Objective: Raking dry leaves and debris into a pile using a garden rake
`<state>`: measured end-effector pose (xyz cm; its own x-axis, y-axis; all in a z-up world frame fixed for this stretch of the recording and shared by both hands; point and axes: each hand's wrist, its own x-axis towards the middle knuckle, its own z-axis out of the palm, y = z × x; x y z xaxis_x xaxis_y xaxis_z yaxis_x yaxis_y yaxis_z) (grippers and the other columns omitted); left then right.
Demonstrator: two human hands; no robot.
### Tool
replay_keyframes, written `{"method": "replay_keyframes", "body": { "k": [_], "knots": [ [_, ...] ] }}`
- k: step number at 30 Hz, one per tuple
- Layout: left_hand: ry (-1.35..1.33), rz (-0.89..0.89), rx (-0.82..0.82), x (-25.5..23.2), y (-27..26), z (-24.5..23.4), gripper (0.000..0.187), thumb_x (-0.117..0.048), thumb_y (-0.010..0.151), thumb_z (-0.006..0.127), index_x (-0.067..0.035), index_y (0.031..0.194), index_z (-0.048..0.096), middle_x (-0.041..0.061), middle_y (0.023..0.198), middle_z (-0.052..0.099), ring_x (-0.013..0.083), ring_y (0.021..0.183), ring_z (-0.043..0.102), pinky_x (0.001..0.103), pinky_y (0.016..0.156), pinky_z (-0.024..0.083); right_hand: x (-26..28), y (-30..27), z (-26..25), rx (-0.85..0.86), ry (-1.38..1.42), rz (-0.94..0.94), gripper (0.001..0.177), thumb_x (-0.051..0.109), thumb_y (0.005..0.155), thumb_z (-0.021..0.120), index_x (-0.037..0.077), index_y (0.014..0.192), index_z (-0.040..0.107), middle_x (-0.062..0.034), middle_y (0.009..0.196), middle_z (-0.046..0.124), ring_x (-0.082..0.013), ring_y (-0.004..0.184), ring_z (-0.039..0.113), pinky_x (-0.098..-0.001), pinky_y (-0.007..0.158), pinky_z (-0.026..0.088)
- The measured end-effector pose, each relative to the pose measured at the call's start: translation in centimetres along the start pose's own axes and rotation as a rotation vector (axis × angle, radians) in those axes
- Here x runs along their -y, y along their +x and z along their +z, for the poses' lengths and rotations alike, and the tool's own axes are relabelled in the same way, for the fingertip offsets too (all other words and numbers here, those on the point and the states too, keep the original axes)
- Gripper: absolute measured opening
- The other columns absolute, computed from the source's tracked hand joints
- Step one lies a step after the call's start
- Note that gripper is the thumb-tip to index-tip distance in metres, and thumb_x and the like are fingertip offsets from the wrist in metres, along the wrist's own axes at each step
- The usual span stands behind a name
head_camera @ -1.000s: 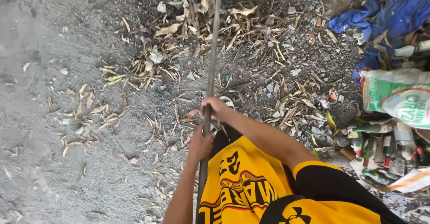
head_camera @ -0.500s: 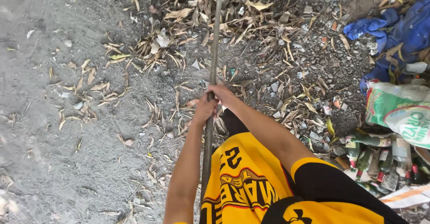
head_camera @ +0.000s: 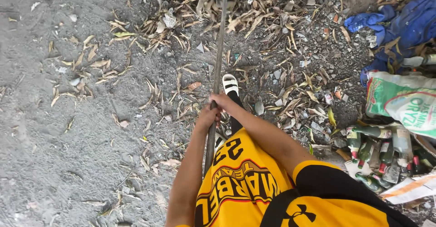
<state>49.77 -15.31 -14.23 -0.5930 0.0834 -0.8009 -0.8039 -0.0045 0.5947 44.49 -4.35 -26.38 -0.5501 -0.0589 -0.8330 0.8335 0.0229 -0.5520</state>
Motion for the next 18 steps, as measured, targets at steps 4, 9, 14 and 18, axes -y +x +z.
{"method": "replay_keyframes", "body": {
  "k": [4, 9, 14, 18],
  "knots": [
    [0.099, 0.004, -0.020, 3.9, -4.8, -1.6, 0.019, -0.014, 0.083, 0.068, -0.002, 0.099, 0.069, 0.018, 0.066, 0.066, 0.0224, 0.047, 0.065, 0.042, 0.039, 0.058, -1.5, -7.7, 2.1, 0.058, -0.006, 0.060, 0.050, 0.023, 0.076, 0.072, -0.007, 0.114, 0.062, -0.0206, 0.087, 0.059, -0.0308, 0.059, 0.061, -0.0473, 0.047, 0.054],
    [0.375, -0.075, -0.051, 8.3, -11.9, -3.2, 0.028, -0.023, 0.082, 0.067, -0.007, 0.105, 0.067, 0.017, 0.068, 0.066, 0.0282, 0.048, 0.068, 0.047, 0.044, 0.059, -3.4, -13.1, 4.3, 0.136, 0.343, 0.153, 0.023, 0.003, 0.069, 0.067, -0.001, 0.091, 0.060, -0.0146, 0.079, 0.062, -0.0305, 0.074, 0.070, -0.0481, 0.070, 0.057],
    [0.420, -0.133, -0.030, 7.1, -22.0, -2.3, 0.033, -0.021, 0.083, 0.065, -0.007, 0.113, 0.062, 0.018, 0.080, 0.066, 0.0304, 0.063, 0.071, 0.045, 0.058, 0.059, -6.2, -15.7, 5.2, 0.114, 0.646, 0.348, 0.017, -0.005, 0.060, 0.054, 0.000, 0.076, 0.054, -0.0110, 0.068, 0.048, -0.0294, 0.061, 0.058, -0.0460, 0.056, 0.057],
    [0.407, -0.118, 0.046, 7.1, -24.5, -1.6, 0.052, -0.028, 0.086, 0.066, -0.006, 0.131, 0.056, 0.023, 0.097, 0.066, 0.0362, 0.086, 0.070, 0.049, 0.075, 0.055, -7.1, -16.6, 4.1, 0.123, 0.700, 0.480, 0.014, -0.006, 0.061, 0.049, 0.007, 0.067, 0.048, -0.0101, 0.060, 0.050, -0.0301, 0.055, 0.057, -0.0462, 0.058, 0.057]
  ]
}}
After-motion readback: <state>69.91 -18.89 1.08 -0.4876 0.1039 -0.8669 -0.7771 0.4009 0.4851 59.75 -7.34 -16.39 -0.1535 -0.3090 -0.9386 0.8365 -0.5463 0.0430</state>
